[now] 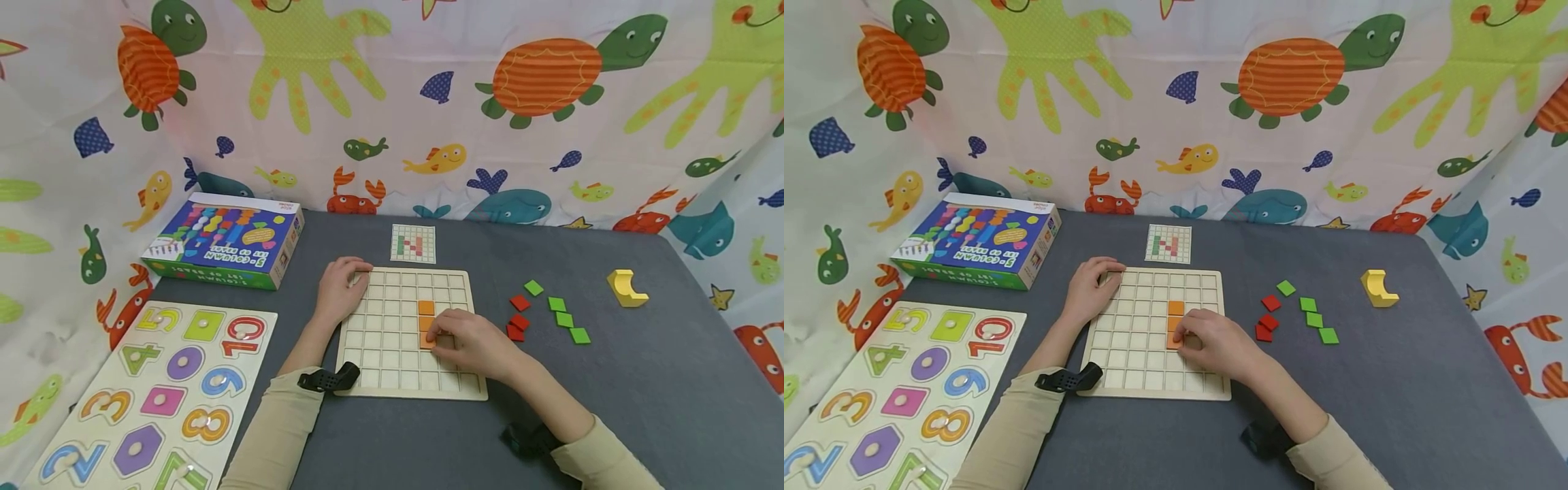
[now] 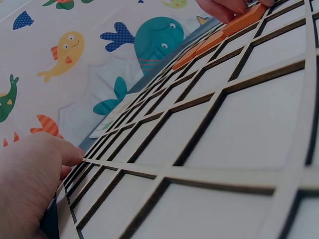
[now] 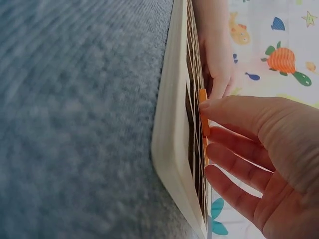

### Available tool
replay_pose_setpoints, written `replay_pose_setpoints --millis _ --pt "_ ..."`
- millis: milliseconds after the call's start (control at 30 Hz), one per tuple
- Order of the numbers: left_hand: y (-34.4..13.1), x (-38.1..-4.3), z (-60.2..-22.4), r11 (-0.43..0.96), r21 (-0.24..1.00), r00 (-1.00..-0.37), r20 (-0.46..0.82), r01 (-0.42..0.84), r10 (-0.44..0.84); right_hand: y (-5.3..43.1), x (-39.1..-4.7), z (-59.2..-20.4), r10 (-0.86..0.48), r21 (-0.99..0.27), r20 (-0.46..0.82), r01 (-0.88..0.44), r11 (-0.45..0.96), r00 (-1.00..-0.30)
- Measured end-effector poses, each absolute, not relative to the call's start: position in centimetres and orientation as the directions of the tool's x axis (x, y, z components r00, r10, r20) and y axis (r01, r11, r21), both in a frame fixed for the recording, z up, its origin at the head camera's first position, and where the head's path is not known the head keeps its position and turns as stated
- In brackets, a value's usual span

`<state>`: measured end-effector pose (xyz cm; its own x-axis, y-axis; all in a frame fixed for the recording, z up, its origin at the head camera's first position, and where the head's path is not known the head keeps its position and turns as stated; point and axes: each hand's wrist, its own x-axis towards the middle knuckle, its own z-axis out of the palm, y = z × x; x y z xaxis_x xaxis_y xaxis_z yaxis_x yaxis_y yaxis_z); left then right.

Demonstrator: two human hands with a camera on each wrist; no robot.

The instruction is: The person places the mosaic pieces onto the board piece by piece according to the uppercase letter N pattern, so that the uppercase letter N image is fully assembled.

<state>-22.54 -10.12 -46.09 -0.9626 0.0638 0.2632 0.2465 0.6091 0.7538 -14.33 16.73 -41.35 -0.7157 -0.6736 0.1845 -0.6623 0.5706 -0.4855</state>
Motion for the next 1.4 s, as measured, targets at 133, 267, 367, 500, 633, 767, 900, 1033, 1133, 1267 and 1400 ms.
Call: replay_pose_setpoints --millis 133,267,367,500,633,767,900,1033,1133,1267,1400 --pt "-10.0 -22.6 -45.9 0.603 0.755 -0.959 0.274 0.257 0.065 17.0 -14.5 -41.4 -0.682 -0.486 0.188 -0.670 0.560 -0.706" --pt "-9.9 -22.6 -45.7 0.602 0.757 -0.960 0.271 0.253 0.063 17.2 -14.5 -41.5 -0.683 -0.507 0.189 -0.666 0.548 -0.706" --pt "-9.9 -22.6 -45.8 0.604 0.756 -0.961 0.269 0.252 0.065 17.4 -14.4 -41.4 -0.678 -0.534 0.188 -0.653 0.537 -0.711" --pt "-9.8 -22.5 -46.0 0.598 0.760 -0.962 0.261 0.255 0.078 18.7 -14.1 -41.1 -0.630 -0.567 0.210 -0.618 0.544 -0.747" --pt "-9.8 -22.5 -46.1 0.597 0.764 -0.965 0.251 0.246 0.076 20.9 -13.8 -40.7 -0.555 -0.549 0.237 -0.581 0.601 -0.798" --pt "-9.9 -22.5 -46.2 0.596 0.765 -0.965 0.251 0.243 0.072 23.4 -13.6 -40.5 -0.494 -0.498 0.237 -0.542 0.677 -0.836" --pt "-10.2 -22.6 -46.2 0.597 0.764 -0.965 0.254 0.245 0.070 25.7 -13.3 -40.4 -0.446 -0.468 0.212 -0.491 0.735 -0.870" --pt "-10.3 -22.5 -46.1 0.597 0.766 -0.965 0.254 0.238 0.060 27.4 -13.1 -40.3 -0.404 -0.463 0.163 -0.431 0.775 -0.900" --pt "-10.3 -22.4 -46.0 0.596 0.767 -0.965 0.254 0.237 0.056 28.3 -13.0 -40.2 -0.381 -0.448 0.138 -0.400 0.800 -0.914" --pt "-10.2 -22.4 -46.0 0.599 0.762 -0.962 0.265 0.247 0.061 29.1 -13.0 -40.3 -0.361 -0.419 0.131 -0.381 0.824 -0.924" --pt "-10.1 -22.5 -46.1 0.599 0.761 -0.962 0.266 0.248 0.060 29.5 -13.3 -40.6 -0.345 -0.408 0.142 -0.373 0.833 -0.928"
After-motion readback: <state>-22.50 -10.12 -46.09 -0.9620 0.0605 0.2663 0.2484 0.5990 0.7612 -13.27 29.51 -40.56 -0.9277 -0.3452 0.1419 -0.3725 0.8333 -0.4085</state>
